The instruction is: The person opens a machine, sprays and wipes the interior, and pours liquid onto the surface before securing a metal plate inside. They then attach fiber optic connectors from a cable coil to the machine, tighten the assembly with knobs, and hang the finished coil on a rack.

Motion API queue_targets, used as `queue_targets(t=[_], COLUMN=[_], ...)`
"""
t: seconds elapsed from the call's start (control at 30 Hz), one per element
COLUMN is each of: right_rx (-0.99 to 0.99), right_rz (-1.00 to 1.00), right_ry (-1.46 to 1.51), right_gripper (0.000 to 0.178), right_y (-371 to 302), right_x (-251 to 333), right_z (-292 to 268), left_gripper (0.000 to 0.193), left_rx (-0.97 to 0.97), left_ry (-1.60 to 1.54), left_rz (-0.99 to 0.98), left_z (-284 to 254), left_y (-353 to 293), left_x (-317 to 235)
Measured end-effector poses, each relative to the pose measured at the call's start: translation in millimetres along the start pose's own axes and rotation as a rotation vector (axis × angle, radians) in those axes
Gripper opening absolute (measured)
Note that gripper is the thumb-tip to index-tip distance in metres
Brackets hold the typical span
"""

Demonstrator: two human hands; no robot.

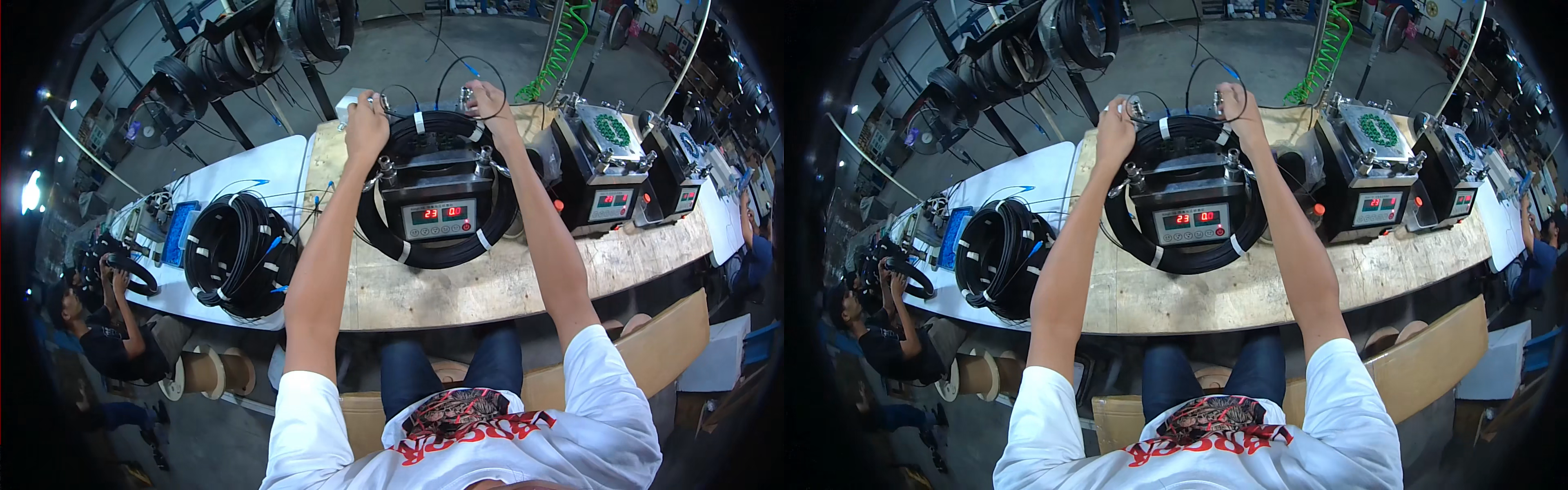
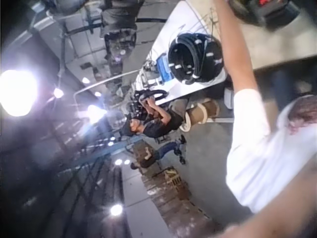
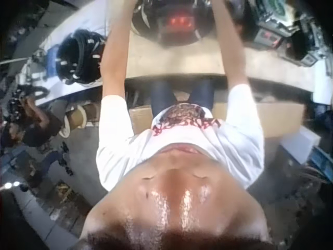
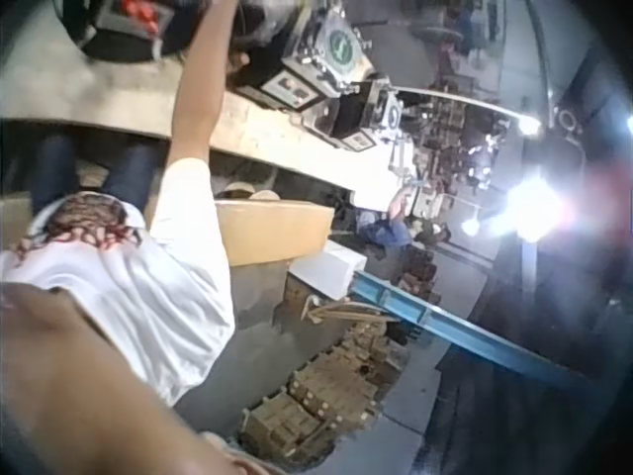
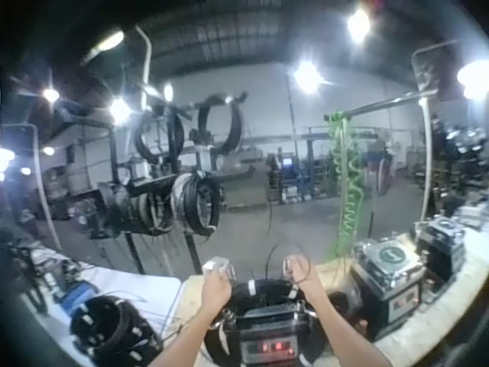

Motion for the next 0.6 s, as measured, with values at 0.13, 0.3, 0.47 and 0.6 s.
queue_targets(t=[0.13, 0.3, 0.47, 0.6], right_rx=[-0.082, -0.015, 0.081, 0.036], right_rz=[-0.004, -0.08, -0.168, -0.239], right_ry=[-0.087, -0.374, -0.524, -0.428], right_gripper=[0.048, 0.053, 0.055, 0.053], right_y=[1.1, 19.4, 30.4, 37.9], right_x=[-11.6, -21.1, -15.8, -33.3], right_z=[-2.5, 1.5, 12.4, -6.1], left_gripper=[0.034, 0.033, 0.033, 0.034], left_rx=[0.012, 0.153, 0.199, 0.286], left_ry=[0.1, 0.241, 0.284, 0.167], left_rz=[-0.042, -0.133, -0.059, -0.049], left_z=[-7.0, -5.8, 8.1, 24.6], left_y=[-6.2, -4.2, 15.8, 18.3], left_x=[-6.8, -21.1, 5.6, -1.8])
Point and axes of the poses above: each hand's wrist, its own y-axis towards the middle knuckle, its own z-axis out of the palm, x = y × z, the point moved 3 cm from there along y, towards the middle knuckle, and after that the axes turned 8 degrees about -y, right-handed, at the moved point
